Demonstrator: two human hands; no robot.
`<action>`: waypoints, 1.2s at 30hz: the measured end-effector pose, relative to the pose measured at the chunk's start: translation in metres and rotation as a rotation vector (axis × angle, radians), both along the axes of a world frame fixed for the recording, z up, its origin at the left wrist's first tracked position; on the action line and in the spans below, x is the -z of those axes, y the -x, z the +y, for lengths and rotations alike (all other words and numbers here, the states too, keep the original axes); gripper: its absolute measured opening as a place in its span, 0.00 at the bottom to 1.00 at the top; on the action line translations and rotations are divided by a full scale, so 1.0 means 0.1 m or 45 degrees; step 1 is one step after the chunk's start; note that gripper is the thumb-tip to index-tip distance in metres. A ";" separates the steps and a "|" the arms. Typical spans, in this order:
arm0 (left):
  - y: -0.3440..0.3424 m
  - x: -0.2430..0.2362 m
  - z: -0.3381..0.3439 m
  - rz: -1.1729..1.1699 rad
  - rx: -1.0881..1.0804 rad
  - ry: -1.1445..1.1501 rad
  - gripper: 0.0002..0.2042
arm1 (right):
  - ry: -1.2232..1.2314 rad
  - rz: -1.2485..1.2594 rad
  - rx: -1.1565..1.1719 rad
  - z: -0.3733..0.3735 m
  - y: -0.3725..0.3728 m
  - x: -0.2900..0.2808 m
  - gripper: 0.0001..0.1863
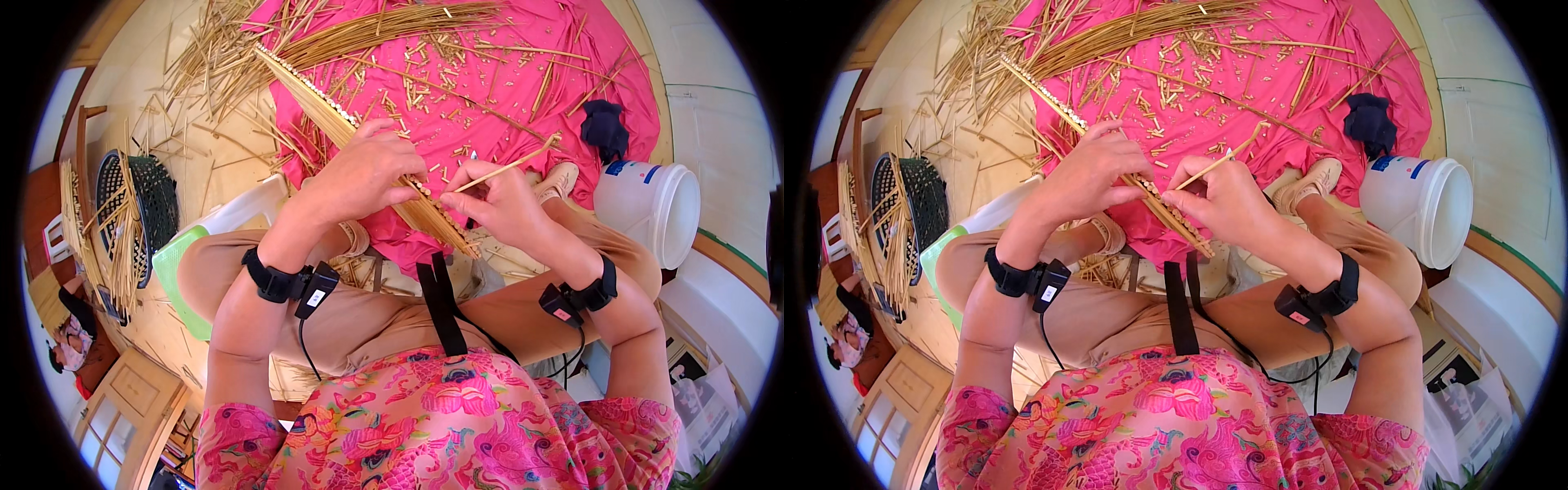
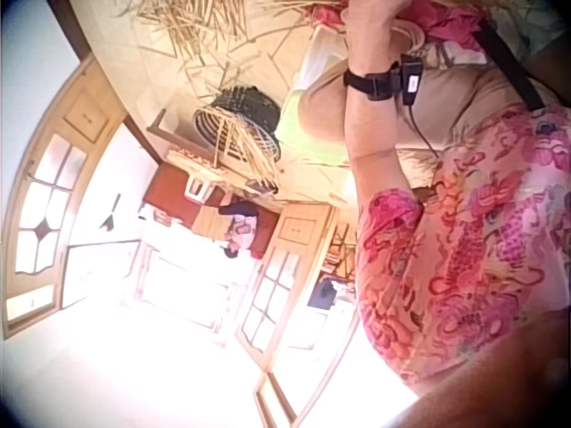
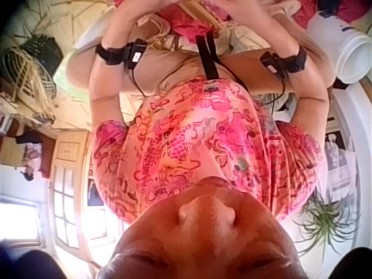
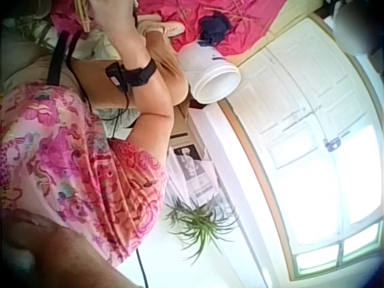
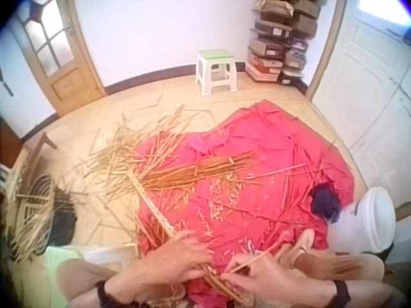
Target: The person weaves a straw mat by inserting individual straw stalks through a pre-strung frame and then uses shears to trim the edges of the mat.
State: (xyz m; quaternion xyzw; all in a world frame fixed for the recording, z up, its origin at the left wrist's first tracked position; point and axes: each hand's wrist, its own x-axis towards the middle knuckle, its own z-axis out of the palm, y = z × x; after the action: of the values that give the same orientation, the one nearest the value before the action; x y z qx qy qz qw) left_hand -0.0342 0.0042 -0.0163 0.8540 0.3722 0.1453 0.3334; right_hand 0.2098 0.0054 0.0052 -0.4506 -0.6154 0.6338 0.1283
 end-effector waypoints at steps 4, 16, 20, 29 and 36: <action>0.00 0.01 0.00 -0.015 -0.006 -0.005 0.11 | -0.018 -0.016 0.025 0.00 -0.01 0.06 0.06; 0.01 0.02 0.00 -0.014 -0.015 0.014 0.11 | -0.411 0.105 -0.048 -0.07 0.02 0.14 0.06; 0.01 0.02 0.00 -0.019 -0.003 -0.004 0.11 | -0.751 0.087 -0.198 -0.06 0.02 0.20 0.07; 0.00 0.02 0.01 0.008 0.017 0.007 0.10 | -0.852 0.053 -0.274 -0.09 -0.01 0.11 0.06; 0.00 0.04 0.02 0.017 0.022 0.013 0.10 | -0.752 0.125 -0.189 -0.12 -0.03 0.17 0.05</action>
State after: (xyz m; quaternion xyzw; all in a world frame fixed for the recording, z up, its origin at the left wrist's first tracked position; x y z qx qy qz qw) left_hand -0.0343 0.0058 -0.0204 0.8564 0.3677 0.1347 0.3365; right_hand 0.2124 -0.0065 -0.0120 -0.3165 -0.7974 0.4561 0.2367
